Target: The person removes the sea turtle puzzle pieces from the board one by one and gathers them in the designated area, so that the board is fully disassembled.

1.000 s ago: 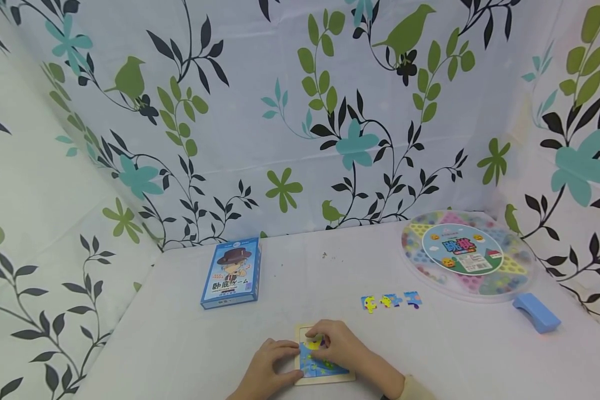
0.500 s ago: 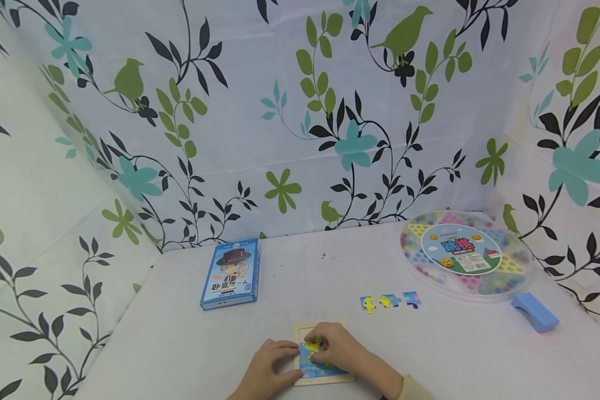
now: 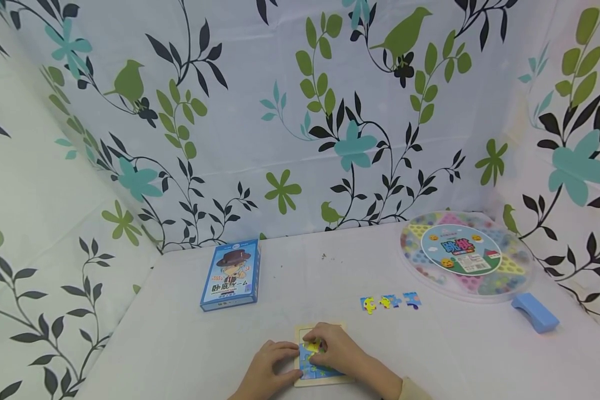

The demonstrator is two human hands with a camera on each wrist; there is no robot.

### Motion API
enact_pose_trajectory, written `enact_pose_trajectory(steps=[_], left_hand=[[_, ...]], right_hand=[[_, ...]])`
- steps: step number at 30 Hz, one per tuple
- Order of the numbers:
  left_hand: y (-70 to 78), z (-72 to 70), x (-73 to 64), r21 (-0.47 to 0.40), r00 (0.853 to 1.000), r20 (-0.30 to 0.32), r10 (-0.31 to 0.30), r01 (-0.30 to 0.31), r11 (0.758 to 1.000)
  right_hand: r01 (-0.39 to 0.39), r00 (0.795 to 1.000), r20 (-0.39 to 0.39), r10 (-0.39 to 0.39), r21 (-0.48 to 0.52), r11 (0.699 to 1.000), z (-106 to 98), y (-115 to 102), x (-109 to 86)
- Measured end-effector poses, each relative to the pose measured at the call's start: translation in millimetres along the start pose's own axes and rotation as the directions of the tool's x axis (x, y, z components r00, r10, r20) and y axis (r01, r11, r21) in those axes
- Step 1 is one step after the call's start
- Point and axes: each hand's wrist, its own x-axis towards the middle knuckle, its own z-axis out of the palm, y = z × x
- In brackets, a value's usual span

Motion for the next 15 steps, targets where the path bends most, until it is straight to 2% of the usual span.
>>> enact_pose_trajectory(steps=[8,15], left_hand=[[1.0,-0.7,0.0,0.007,1.0,0.017,-0.019,0.019,1.0],[1.0,-0.5,0.0,0.009,0.999,0.02,-0.033,0.033,0.999]], right_hand=[[-0.011,1.0,-0.001,0.011,0.031,0.999,-0.5,-1.4,-0.5],[-0.087,0.996,0.036,0.086,0.025,0.996,-1.6,-3.5,-0.3]])
